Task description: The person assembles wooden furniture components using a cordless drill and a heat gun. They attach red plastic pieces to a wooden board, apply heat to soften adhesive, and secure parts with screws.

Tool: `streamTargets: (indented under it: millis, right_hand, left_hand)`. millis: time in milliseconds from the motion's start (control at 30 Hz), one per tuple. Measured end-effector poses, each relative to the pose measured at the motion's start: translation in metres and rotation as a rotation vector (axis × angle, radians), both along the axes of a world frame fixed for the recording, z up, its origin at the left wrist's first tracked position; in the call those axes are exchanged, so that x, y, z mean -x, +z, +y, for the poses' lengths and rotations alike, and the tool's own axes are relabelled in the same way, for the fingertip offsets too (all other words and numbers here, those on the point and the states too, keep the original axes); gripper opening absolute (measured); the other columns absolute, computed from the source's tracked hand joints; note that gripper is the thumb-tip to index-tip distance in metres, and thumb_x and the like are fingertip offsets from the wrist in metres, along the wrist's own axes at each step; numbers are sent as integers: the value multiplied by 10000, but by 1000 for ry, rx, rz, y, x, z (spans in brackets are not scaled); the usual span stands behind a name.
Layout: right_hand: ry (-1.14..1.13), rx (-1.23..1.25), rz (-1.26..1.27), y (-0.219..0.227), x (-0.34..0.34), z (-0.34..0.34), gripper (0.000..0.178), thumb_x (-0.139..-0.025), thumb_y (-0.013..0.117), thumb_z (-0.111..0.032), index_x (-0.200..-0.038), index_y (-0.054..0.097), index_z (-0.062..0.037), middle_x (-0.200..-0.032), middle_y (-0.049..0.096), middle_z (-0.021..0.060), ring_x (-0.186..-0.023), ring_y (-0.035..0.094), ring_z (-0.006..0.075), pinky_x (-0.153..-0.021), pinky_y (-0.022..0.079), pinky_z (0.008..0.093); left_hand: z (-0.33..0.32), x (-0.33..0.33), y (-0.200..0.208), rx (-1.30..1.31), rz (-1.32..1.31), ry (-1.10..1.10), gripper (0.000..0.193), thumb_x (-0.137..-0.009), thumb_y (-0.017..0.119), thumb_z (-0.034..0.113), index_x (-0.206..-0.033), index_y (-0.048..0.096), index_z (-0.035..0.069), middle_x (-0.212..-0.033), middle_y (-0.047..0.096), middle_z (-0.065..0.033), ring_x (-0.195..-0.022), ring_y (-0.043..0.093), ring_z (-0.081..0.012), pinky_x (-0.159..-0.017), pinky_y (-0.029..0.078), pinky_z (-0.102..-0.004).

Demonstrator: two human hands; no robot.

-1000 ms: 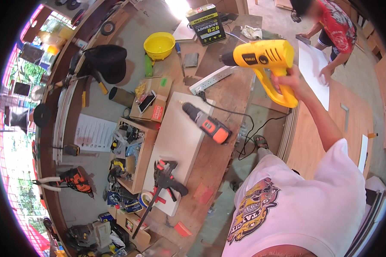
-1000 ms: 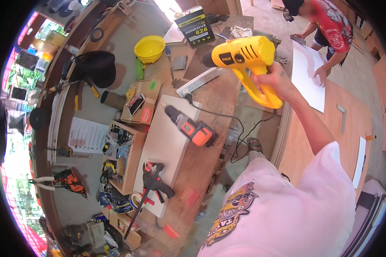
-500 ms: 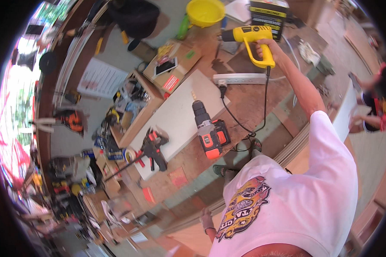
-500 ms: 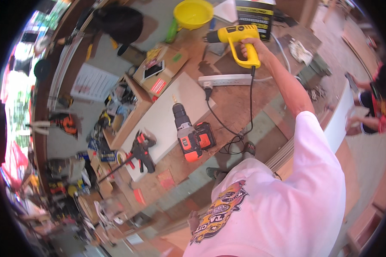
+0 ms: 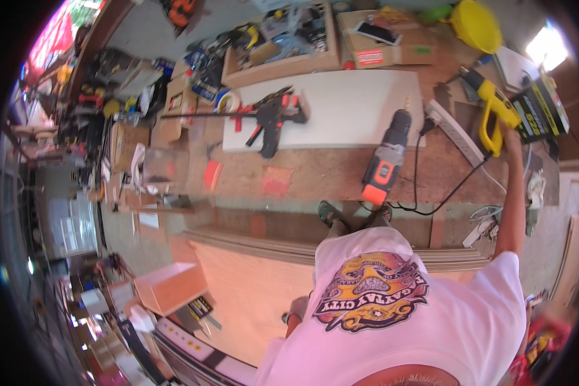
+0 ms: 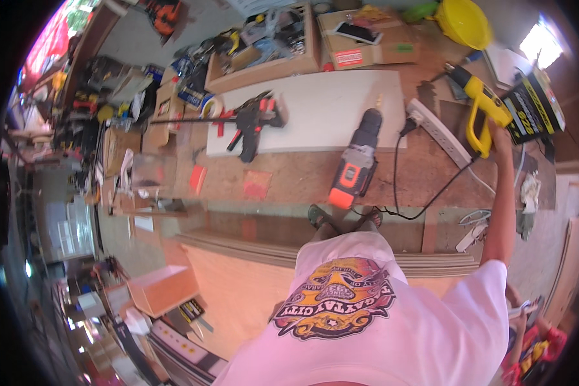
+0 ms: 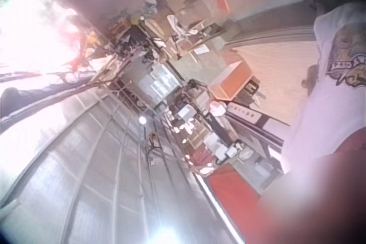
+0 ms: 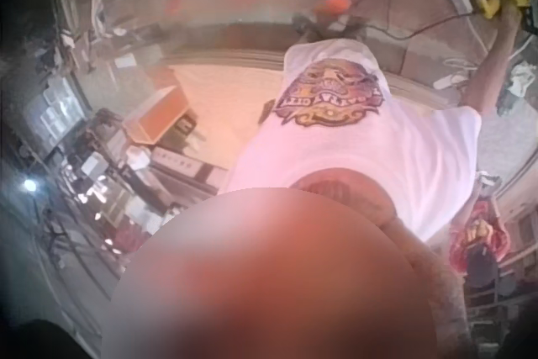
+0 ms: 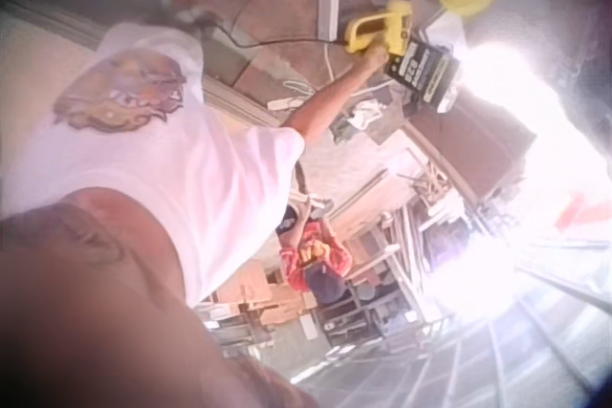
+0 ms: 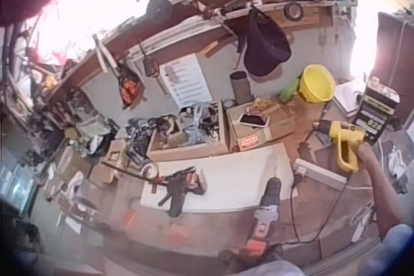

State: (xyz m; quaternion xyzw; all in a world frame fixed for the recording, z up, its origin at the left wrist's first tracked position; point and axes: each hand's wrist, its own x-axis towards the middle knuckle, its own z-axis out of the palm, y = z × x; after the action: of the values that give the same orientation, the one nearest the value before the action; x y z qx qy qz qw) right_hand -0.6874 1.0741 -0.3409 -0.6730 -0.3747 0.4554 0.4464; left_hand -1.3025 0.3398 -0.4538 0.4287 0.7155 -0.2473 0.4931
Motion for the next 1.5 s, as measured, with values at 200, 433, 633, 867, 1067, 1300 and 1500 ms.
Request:
streamTargets:
  millis: [200,433,633,867,1067,1300,1500]
  right_hand:
    - [-22,-298,-699,4,16,-47,466,-957,638,-227,-1330,570,43,-1263,636,130,-1146,608,232,-965,473,329]
    - [511,-700,-399,55,228,-190,666,-828,530,65,-1479,400,9,-1469,480,182,-1385,446,317,-1158,360,426]
    - [503,-511,-82,46,338,-268,748,-805,636,64,-1492,349,2,-1497,406,194,-1398,411,317,-1179,309,406]
    - [182,-281,2,31,406,-279,579,-823,762,-23,-1338,499,1,-1277,567,96,-1151,552,218,-995,437,358]
    - [-142,-476,-83,29,432,-233,384,-875,723,-43,-1235,590,-21,-1040,646,44,-1002,618,145,-836,529,314]
    - [-360,-588,219,96,470,-275,412,-856,609,13,-1259,524,16,-807,579,73,-767,588,192,-714,511,336]
    - [-399,-580,292,124,545,-369,512,-820,630,-30,-1306,487,49,-782,554,74,-703,574,209,-706,497,349]
  left_hand:
    - [99,19,39,-372,-109,837,355,-921,545,266,-1073,673,-29,-1184,669,-254,-1089,658,-355,-948,504,-447]
    - [232,60,117,-977,416,403,471,-957,583,251,-1322,534,-42,-1259,602,-279,-1175,565,-433,-1001,463,-486]
    - [327,90,168,-1243,567,200,545,-936,633,258,-1359,494,-57,-1324,551,-296,-1239,522,-437,-1054,424,-501]
    - [376,233,166,-1328,664,129,556,-910,646,250,-1341,504,-72,-1320,548,-310,-1221,531,-446,-1037,440,-491]
    - [406,376,148,-985,501,174,522,-927,621,268,-1329,542,-55,-1298,584,-290,-1190,563,-425,-1019,458,-481]
    - [415,340,124,-1418,266,-420,607,-890,687,383,-1373,541,44,-1322,597,-209,-1216,567,-357,-1079,411,-475]
    - [428,209,158,-1095,-82,-534,951,-786,714,618,-1490,389,67,-1541,318,-263,-1404,318,-476,-1132,247,-614]
